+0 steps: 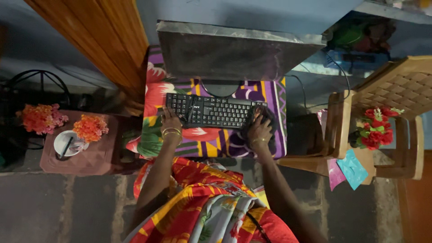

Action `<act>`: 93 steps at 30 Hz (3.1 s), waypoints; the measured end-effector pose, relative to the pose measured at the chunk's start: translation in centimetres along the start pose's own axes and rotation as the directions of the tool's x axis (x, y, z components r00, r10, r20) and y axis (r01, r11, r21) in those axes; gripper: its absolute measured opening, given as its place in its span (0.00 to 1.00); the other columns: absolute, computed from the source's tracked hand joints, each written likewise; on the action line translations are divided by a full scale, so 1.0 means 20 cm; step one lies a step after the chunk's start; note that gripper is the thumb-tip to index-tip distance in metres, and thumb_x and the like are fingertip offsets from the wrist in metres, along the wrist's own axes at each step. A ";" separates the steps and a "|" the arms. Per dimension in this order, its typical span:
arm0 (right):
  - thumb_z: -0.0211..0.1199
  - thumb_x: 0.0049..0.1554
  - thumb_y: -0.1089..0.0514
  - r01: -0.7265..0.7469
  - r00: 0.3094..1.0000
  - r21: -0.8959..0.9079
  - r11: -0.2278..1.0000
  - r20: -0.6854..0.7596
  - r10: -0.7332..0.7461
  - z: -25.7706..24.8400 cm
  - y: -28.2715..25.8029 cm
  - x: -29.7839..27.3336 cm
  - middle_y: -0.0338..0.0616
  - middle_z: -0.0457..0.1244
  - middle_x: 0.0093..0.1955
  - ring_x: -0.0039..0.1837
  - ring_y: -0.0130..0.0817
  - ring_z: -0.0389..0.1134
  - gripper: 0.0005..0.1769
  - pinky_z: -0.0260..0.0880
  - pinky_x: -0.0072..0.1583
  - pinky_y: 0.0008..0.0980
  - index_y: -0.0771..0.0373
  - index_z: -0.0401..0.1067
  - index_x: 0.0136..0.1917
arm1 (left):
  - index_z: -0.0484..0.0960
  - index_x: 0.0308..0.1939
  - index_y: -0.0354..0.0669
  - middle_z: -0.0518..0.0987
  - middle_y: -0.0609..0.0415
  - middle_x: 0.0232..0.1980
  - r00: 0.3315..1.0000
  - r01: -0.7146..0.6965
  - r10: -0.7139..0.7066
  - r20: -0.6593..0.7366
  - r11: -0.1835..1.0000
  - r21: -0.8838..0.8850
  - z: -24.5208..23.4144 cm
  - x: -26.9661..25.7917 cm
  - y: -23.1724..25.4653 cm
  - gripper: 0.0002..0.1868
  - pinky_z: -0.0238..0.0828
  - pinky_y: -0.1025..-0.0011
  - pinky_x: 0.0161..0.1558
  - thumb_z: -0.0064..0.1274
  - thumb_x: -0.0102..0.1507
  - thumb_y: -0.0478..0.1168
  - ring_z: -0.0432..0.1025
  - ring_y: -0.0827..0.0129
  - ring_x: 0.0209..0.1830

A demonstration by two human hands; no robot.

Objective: The person wipes a computer monitor and keyboard with a dark cloth, then wipes and arranges two small artificial flower bouquets on the desk. The person also moves a small white bowl with a spoon from a side table onto the desk.

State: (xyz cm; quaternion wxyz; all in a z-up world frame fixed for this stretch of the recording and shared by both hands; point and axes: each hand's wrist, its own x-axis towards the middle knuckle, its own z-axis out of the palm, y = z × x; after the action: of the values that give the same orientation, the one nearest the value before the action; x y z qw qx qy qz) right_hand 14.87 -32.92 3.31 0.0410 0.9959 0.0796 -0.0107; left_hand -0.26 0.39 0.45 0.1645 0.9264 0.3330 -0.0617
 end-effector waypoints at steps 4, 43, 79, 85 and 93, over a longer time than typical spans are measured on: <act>0.60 0.55 0.38 0.014 0.998 0.061 0.998 0.061 -0.018 -0.03 -0.04 -0.13 0.64 0.51 0.74 0.63 0.64 0.62 0.42 0.70 0.54 0.62 0.59 0.56 0.76 | 0.48 0.79 0.32 0.48 0.38 0.83 1.000 0.030 -0.031 -0.004 0.999 -0.044 0.09 0.00 -0.03 0.49 0.71 0.58 0.64 0.61 0.62 0.40 0.60 0.41 0.75; 0.59 0.57 0.53 0.746 0.664 0.160 0.646 -0.110 -0.740 -0.14 -0.58 -0.35 0.43 0.60 0.65 0.61 0.60 0.64 0.17 0.68 0.60 0.58 0.40 0.79 0.57 | 0.50 0.80 0.44 0.46 0.49 0.84 0.999 -0.029 0.024 -0.027 0.978 -0.207 0.05 -0.09 -0.11 0.50 0.65 0.56 0.66 0.63 0.59 0.42 0.57 0.44 0.74; 0.65 0.67 0.55 -0.344 0.906 0.892 -0.292 0.234 -0.353 -0.65 0.40 -0.44 0.55 0.68 0.58 0.55 0.41 0.73 0.23 0.75 0.55 0.37 0.74 0.70 0.68 | 0.81 0.52 0.43 0.85 0.46 0.42 0.916 -0.129 -0.200 -0.348 0.673 -0.728 0.12 -0.71 -0.16 0.09 0.77 0.60 0.44 0.49 0.71 0.38 0.81 0.54 0.41; 0.57 0.61 0.47 -0.490 0.866 0.826 -0.279 0.426 -0.260 -0.63 0.17 -0.37 0.40 0.69 0.55 0.52 0.35 0.72 0.20 0.75 0.52 0.38 0.56 0.72 0.63 | 0.81 0.55 0.45 0.86 0.51 0.44 0.989 -0.150 0.066 -0.135 0.506 -0.849 0.28 -0.73 0.12 0.13 0.77 0.68 0.46 0.51 0.67 0.40 0.81 0.65 0.43; 0.57 0.66 0.42 -0.594 0.758 0.766 -0.245 0.430 -0.490 -0.21 0.04 -0.28 0.47 0.70 0.54 0.52 0.40 0.72 0.26 0.74 0.54 0.38 0.68 0.74 0.61 | 0.75 0.61 0.37 0.82 0.53 0.51 0.876 0.431 0.428 0.223 -0.488 -0.759 0.22 -0.93 0.44 0.29 0.73 0.66 0.51 0.54 0.71 0.59 0.76 0.65 0.49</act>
State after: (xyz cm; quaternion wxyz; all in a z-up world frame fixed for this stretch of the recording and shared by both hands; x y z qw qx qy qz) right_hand 9.55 -34.14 7.72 -0.7352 0.5396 -0.0327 -0.4089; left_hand -8.99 -18.57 2.72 0.9543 0.2502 0.1611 0.0289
